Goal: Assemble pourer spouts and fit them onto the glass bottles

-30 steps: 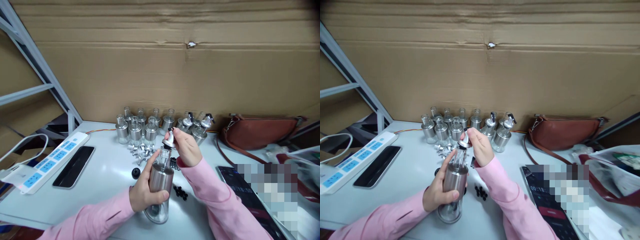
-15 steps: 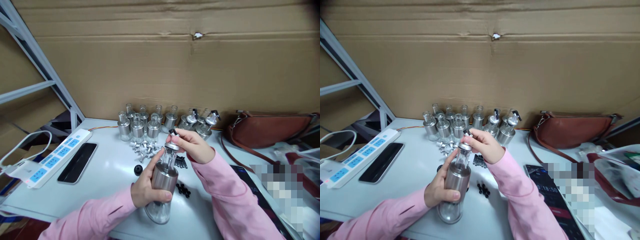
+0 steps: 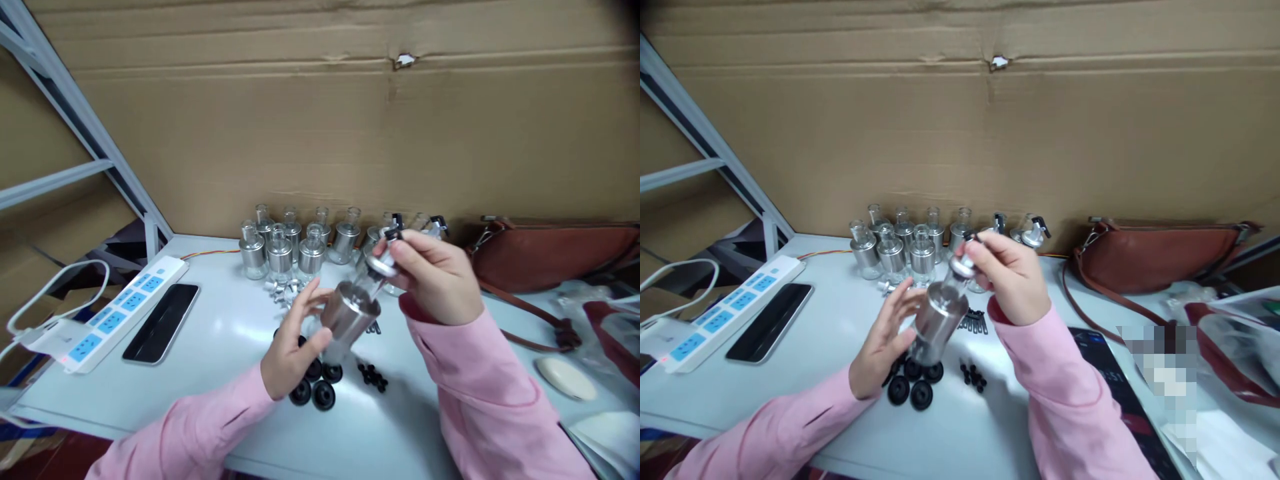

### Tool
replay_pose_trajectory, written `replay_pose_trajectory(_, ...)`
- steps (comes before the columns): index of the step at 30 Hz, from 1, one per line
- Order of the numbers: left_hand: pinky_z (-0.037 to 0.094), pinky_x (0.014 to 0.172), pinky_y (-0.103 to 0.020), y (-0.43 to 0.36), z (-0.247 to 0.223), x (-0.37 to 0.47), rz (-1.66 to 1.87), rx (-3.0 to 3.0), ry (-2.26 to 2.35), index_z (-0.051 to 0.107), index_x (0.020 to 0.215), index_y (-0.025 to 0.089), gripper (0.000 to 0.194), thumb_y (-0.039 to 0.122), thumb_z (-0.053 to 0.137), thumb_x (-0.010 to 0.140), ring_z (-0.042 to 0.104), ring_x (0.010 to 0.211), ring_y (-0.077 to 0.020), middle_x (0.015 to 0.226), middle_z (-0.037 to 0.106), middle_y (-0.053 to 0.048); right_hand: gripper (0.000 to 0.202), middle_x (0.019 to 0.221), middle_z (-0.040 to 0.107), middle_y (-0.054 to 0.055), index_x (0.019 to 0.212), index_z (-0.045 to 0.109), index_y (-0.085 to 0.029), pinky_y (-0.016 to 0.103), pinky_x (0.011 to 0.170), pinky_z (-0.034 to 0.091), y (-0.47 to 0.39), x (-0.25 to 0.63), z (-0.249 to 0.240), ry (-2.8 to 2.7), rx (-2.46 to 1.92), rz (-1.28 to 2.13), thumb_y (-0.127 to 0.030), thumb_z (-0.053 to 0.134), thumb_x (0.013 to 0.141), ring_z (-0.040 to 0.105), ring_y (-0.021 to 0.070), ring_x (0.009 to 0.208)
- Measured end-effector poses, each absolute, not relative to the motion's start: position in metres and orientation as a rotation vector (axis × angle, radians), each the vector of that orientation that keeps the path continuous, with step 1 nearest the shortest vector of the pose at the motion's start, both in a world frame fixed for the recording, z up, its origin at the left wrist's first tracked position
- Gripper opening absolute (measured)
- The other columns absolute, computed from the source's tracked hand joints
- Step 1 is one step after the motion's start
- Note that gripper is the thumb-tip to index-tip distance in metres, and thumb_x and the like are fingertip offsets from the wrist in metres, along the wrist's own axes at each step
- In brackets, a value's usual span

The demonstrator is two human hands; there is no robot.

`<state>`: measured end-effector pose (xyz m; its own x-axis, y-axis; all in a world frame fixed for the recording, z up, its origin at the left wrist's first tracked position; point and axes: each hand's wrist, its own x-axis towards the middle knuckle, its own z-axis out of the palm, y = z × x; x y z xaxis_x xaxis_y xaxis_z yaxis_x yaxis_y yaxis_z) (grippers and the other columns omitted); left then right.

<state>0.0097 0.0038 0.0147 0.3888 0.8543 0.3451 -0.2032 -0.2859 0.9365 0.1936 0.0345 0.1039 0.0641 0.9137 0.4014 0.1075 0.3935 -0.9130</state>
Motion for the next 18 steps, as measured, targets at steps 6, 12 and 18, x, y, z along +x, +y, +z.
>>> replay_pose_trajectory(6,0.018,0.111,-0.036,0.033,0.016,-0.001,1.643,1.606,1.015,0.039,0.127,0.023,0.041,0.028,0.046,0.087,0.029,0.129,-0.02,0.136,0.038,-0.004,0.013,0.067,0.059,-0.001,0.076,0.063,-0.019,0.023,0.037,0.036,0.04,0.194,0.093,-1.351,-1.108,0.207,-0.03,0.058,0.079,0.049,0.0075,0.038)
replay_pose_trajectory(12,0.008,0.112,-0.026,0.076,0.007,-0.034,1.72,1.107,1.293,0.022,0.137,0.024,0.052,0.029,0.04,0.089,0.008,0.136,-0.011,0.149,0.012,0.002,0.012,0.062,0.057,0.0,0.078,0.063,-0.018,0.025,0.051,0.042,0.057,0.19,0.067,-1.567,-1.24,-0.15,-0.024,0.054,0.082,0.055,0.0118,0.049)
replay_pose_trajectory(18,0.006,0.111,-0.046,0.092,-0.007,-0.04,1.529,0.852,1.292,0.02,0.138,0.022,0.055,0.037,0.035,0.088,0.008,0.137,-0.0196,0.148,0.014,-0.003,0.013,0.056,0.056,0.0,0.074,0.063,-0.017,0.026,0.055,0.042,0.067,0.188,0.058,-1.557,-1.293,-0.254,-0.025,0.055,0.081,0.054,0.0138,0.052)
